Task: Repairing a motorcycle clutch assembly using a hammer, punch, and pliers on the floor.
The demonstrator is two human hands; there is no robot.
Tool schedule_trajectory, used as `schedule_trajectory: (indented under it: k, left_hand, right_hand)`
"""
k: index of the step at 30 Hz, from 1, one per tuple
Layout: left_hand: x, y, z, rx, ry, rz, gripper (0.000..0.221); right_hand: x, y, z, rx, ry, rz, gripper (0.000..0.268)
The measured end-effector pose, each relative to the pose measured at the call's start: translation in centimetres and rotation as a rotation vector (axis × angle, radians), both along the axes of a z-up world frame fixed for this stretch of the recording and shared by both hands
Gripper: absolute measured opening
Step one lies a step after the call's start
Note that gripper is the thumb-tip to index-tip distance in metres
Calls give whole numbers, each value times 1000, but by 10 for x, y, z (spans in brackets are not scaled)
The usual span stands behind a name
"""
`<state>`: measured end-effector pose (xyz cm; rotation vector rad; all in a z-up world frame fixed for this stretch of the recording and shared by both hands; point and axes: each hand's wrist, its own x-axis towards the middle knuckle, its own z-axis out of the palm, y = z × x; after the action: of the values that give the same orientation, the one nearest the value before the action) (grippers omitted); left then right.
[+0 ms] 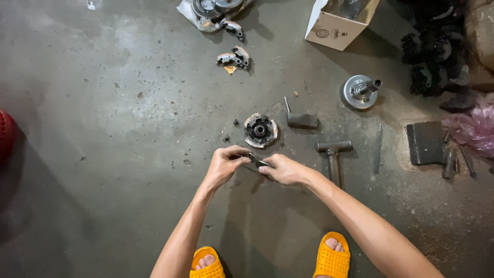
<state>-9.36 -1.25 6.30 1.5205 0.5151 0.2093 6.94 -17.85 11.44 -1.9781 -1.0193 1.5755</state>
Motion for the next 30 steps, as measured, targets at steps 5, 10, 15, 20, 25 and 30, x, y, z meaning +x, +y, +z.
schedule_trajectory:
  k: [5, 10, 15, 20, 25, 30]
  left_hand:
    - [2, -1, -24, -1, -37, -17, 20]
    - [5, -7, -16, -28, -66, -52, 21]
    - [1, -16, -16, 10, -20, -101, 21]
    - [-8, -25, -31, -41, 2, -95, 23]
    - [-11, -24, -37, -29, 5, -113, 23]
    - [-7, -14, 0, 5, 33, -238, 22]
  right_hand:
    - [-2, 3, 1, 2, -60, 35, 33]
    - [-6, 0, 3, -46, -102, 39, 30]
    - [-17, -5, -12, -91, -99, -62, 31]
    - [-29, -14, -12, -129, -107, -113, 35]
    - [-34, -11, -23, -118, -150, -132, 39]
    - [-34, -21, -32, -135, -10, -85, 35]
